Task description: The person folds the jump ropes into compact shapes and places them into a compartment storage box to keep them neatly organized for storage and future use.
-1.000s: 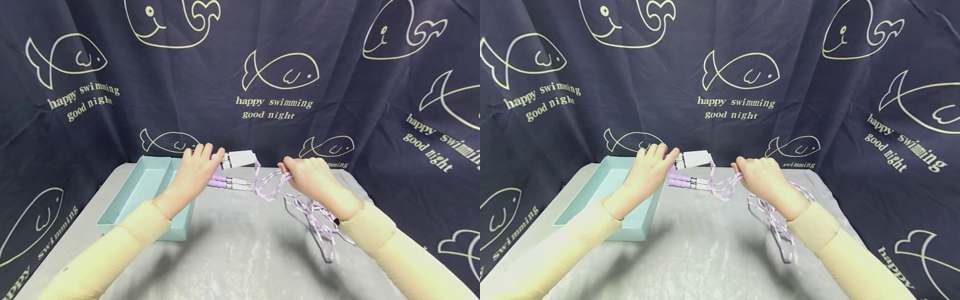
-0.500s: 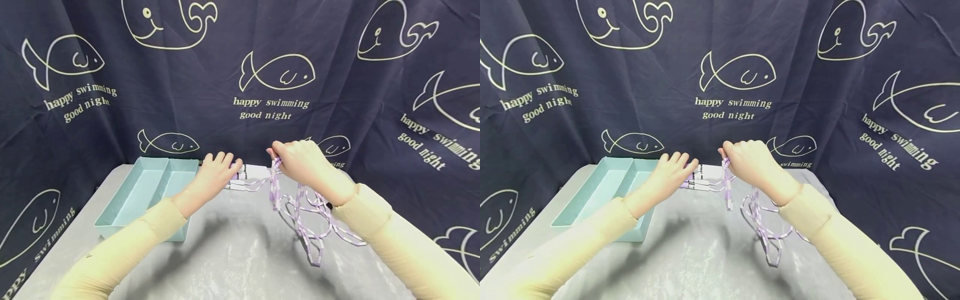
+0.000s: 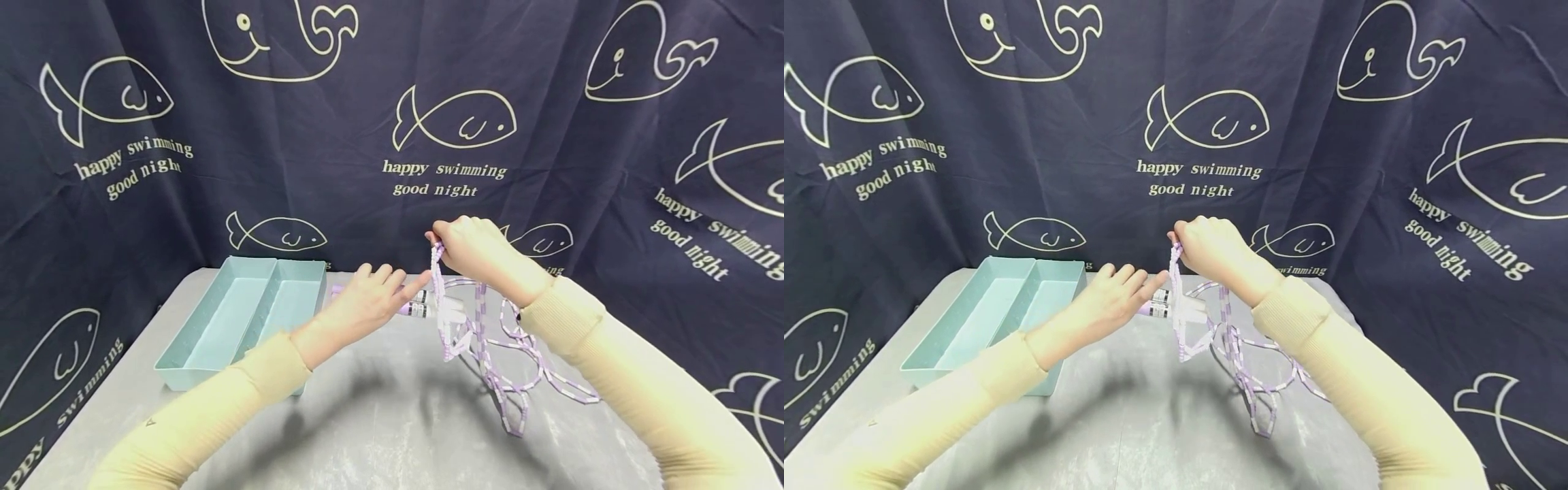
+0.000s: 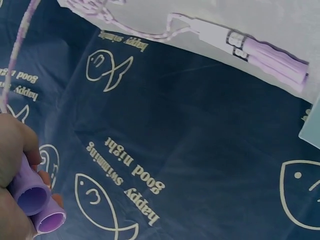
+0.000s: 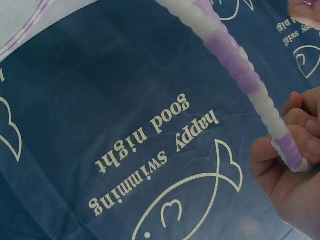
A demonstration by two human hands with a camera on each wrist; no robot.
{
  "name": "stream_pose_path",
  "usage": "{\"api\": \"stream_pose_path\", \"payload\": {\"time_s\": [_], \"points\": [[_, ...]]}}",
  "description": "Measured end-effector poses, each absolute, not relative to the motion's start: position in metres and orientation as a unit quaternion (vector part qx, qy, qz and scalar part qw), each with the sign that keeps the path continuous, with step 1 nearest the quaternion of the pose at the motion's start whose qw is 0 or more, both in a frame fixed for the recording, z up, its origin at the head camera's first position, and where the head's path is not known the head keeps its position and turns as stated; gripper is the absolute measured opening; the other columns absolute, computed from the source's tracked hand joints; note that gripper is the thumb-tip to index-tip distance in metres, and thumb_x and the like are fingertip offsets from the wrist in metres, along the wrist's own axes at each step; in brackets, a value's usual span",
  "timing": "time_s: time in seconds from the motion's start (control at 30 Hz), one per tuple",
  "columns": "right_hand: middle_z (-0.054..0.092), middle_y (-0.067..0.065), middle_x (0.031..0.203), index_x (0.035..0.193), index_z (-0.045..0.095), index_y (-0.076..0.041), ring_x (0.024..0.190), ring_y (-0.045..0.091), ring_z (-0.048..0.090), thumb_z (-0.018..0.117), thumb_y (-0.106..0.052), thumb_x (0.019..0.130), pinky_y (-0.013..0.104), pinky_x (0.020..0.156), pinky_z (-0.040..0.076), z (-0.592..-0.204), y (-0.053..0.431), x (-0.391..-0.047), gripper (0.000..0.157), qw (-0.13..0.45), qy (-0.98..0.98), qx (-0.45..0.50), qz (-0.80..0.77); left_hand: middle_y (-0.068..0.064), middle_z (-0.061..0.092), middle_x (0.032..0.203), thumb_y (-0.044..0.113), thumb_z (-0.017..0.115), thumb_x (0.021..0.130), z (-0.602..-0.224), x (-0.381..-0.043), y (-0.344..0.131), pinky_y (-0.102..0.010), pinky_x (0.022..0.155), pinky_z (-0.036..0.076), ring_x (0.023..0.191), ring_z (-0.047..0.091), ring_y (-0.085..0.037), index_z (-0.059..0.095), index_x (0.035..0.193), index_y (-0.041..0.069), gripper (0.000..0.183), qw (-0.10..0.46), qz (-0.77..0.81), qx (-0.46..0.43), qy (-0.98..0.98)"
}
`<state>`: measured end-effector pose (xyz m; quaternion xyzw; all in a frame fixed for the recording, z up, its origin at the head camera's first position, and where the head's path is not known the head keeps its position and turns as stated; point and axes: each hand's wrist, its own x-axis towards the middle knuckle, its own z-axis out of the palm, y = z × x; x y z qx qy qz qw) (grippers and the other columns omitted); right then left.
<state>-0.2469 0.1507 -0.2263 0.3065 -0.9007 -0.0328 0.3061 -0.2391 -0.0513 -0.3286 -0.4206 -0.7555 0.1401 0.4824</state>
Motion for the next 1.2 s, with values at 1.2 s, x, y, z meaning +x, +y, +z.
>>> {"api": "stream_pose_path", "payload": {"time_s": [1.2], "points": [[0.05, 0.009, 0.055, 0.073, 0.048, -0.005, 0.04, 0.031, 0.046, 0.053, -0.019, 0.094, 0.042, 0.039, 0.038, -0.261, 0.154, -0.286, 0.026, 0.421, -0.836, 0.35, -0.043, -0.002, 0.053, 0.088, 0.008, 0.051, 0.088, -0.334, -0.216, -0.045, -0.03, 0.057, 0.035, 0.072, 0.048, -0.021, 0.049, 0.111, 0.037, 0.037, 0.41, 0.097, -0.484, -0.767]]}}
